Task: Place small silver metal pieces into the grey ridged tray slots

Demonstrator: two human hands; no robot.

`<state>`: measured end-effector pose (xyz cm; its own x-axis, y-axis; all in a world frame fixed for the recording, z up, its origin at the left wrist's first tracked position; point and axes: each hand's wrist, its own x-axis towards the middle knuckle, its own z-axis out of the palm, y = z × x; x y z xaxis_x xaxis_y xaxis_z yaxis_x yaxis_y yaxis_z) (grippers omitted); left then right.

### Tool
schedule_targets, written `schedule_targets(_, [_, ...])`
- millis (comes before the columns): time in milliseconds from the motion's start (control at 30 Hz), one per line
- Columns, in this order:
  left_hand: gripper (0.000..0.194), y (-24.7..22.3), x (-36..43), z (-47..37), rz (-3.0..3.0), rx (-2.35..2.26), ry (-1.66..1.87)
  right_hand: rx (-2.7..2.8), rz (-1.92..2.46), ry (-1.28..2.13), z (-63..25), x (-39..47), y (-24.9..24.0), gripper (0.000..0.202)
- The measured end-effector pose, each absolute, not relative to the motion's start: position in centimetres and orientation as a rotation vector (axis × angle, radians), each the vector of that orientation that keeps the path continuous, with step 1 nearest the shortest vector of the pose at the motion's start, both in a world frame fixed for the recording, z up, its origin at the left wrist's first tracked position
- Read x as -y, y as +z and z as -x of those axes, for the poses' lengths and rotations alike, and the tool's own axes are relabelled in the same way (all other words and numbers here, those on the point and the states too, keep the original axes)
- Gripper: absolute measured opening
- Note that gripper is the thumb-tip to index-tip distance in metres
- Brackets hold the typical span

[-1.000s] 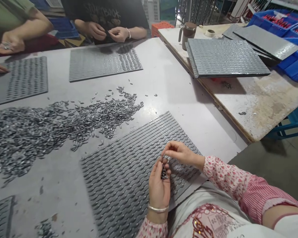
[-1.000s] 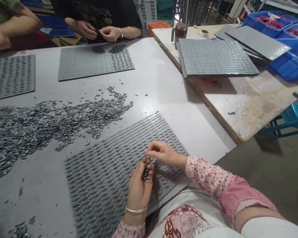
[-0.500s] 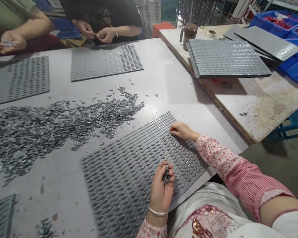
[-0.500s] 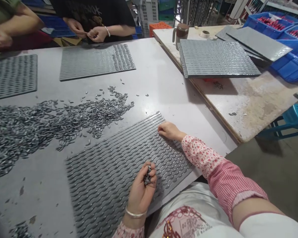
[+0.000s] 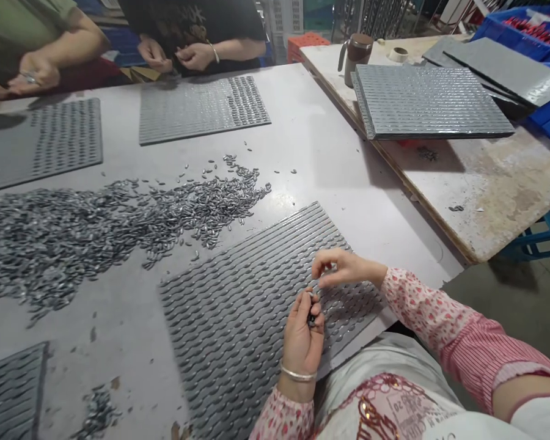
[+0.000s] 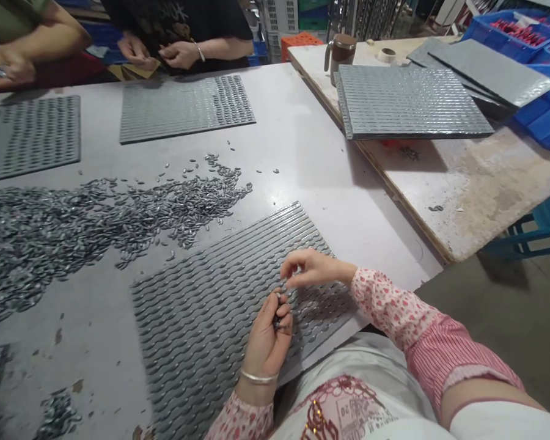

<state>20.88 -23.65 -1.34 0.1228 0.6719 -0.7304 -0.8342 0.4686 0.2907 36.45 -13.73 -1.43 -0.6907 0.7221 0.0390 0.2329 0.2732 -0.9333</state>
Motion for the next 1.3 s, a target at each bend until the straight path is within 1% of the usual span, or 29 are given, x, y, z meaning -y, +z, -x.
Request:
schedule_targets(33, [0.009,-1.3,23.6,-20.9,0.217,-0.936,1.117,2.079,0.777,1.453,-36.1,14.7,-1.0,0.019])
schedule_targets(100, [0.008,-1.3,23.5,-21.0,0.217,-0.936,1.127,2.041,0.730,1.419,-35.5,16.3,-0.7,0.018])
schedule_targets(200, [0.011,-1.0,23.4,-20.9,0.187,-0.929,1.116,1.899,0.857,1.379,-35.1,17.1,-1.4,0.018])
schedule_targets(267, [0.016,-0.7,23.4,-20.7,0.190,-0.937,1.073,1.759,0.968,1.422,-35.5,16.2,-2.2,0.018])
schedule_targets(333, [0.017,-0.5,23.5,-20.6,0.199,-0.944,1.036,1.666,1.095,1.377,-36.6,14.5,-2.9,0.016])
schedule_targets(400, [0.014,-0.3,23.6,-20.5,0.191,-0.934,1.023,1.738,1.256,1.181,-37.9,12.4,-3.5,0.013])
schedule_targets(467, [0.012,-0.2,23.8,-20.6,0.185,-0.927,1.012,1.936,1.395,0.954,-39.0,10.5,-4.1,0.011])
schedule_targets(533, [0.010,-0.3,23.8,-20.7,0.200,-0.928,0.996,2.109,1.477,0.805,-39.7,9.1,-4.6,0.011])
schedule_targets(667, [0.004,-0.4,23.8,-20.8,0.244,-0.920,0.968,2.210,1.530,0.723,-39.8,8.2,-5.5,0.008])
schedule_targets(833, [0.005,-0.9,24.0,-20.6,0.233,-0.894,0.992,2.233,1.559,0.653,-39.7,7.9,-6.2,0.008])
schedule_targets(1000, [0.008,-1.4,24.0,-20.7,0.226,-0.858,1.021,2.167,1.624,0.586,-39.5,8.4,-5.7,0.002])
schedule_targets(1067, [0.011,-1.3,24.0,-20.8,0.212,-0.867,1.034,2.072,1.581,0.705,-39.1,9.6,-4.8,0.003])
schedule_targets(1133, [0.012,-1.2,23.9,-21.0,0.182,-0.893,1.049,1.997,1.403,1.024,-38.4,11.3,-3.5,0.007])
schedule_targets(1200, [0.012,-1.0,23.8,-21.1,0.155,-0.921,1.062,1.995,1.121,1.369,-37.7,13.1,-2.0,0.014])
schedule_targets(1233, [0.012,-0.8,23.8,-21.1,0.143,-0.933,1.068,2.013,1.003,1.467,-37.3,14.0,-1.3,0.017])
schedule_targets(1300, [0.015,-0.7,23.8,-21.2,0.110,-0.959,1.083,2.041,0.861,1.544,-36.6,15.4,-0.4,0.019])
